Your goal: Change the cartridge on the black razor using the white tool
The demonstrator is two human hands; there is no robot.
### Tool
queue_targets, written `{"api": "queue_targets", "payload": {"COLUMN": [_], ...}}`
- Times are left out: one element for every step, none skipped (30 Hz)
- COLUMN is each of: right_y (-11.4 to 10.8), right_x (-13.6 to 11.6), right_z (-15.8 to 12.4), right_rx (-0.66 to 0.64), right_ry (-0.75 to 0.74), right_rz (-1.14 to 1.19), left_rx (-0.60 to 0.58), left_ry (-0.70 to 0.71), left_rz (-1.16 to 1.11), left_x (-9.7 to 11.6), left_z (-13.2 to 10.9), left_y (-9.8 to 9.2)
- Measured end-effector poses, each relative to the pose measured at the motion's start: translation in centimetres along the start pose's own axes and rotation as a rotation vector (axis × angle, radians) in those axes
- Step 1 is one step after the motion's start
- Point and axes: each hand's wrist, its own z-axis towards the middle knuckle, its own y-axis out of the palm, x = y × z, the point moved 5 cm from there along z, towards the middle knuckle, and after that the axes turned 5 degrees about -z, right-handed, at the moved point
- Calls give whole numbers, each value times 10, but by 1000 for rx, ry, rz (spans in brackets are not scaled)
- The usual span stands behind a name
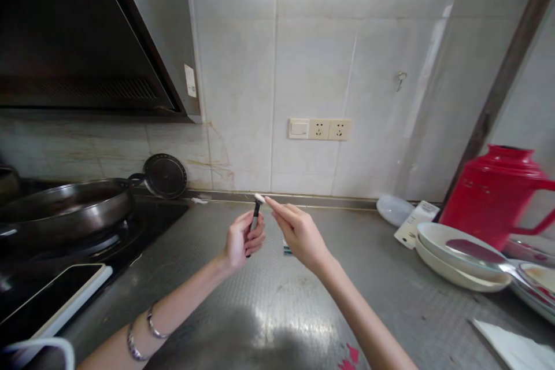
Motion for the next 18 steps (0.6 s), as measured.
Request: {"api": "queue_targets", "payload": {"right_y": [0, 0, 0, -2, -3, -5, -7, -7, -7, -6, -5, -6, -6, -7, -7, -6, -3, -1], "right_x": [-3, -6, -8, -9, -9, -9, -8, -8, -7, -7, -7, -7, -6, -5, -4, -4, -4, -5], "right_z": [-1, -2, -2, -3, -3, -3, -3, -3, -3, -2, -2, -2, -2, -3, -3, -3, -4, -5], "right_rx": [-14, -31, -40, -35, -21, -7, 0, -12, -39, -68, -81, -76, -60, -38, -22, -26, -50, -81], "right_ry": [-19, -40, -55, -59, -53, -40, -29, -27, -38, -55, -68, -72, -65, -52, -42, -40, -49, -66], "right_rz": [-24, -49, -73, -96, -120, -143, -162, -175, -182, -182, -179, -177, -183, -194, -206, -211, -208, -196], "left_rx": [5, 11, 19, 24, 27, 27, 29, 31, 34, 36, 39, 44, 49, 53, 56, 59, 62, 64], "left_ry": [2, 3, 3, 2, 2, 3, 7, 11, 15, 17, 19, 22, 24, 26, 28, 27, 25, 23], "left_rz": [5, 10, 13, 15, 14, 14, 15, 17, 20, 24, 27, 28, 28, 28, 29, 30, 34, 39], "left_x": [0, -1, -1, -1, -1, -1, 0, 0, 0, 0, 0, 0, -1, -1, -1, -1, -2, -3], "left_z": [0, 0, -1, -1, -1, -1, -1, -1, -1, 0, 0, 0, 0, 1, 1, 1, 1, 2], "left_y": [0, 0, 0, -1, -1, -1, -1, -1, -1, -2, -2, -3, -4, -5, -5, -6, -6, -7]}}
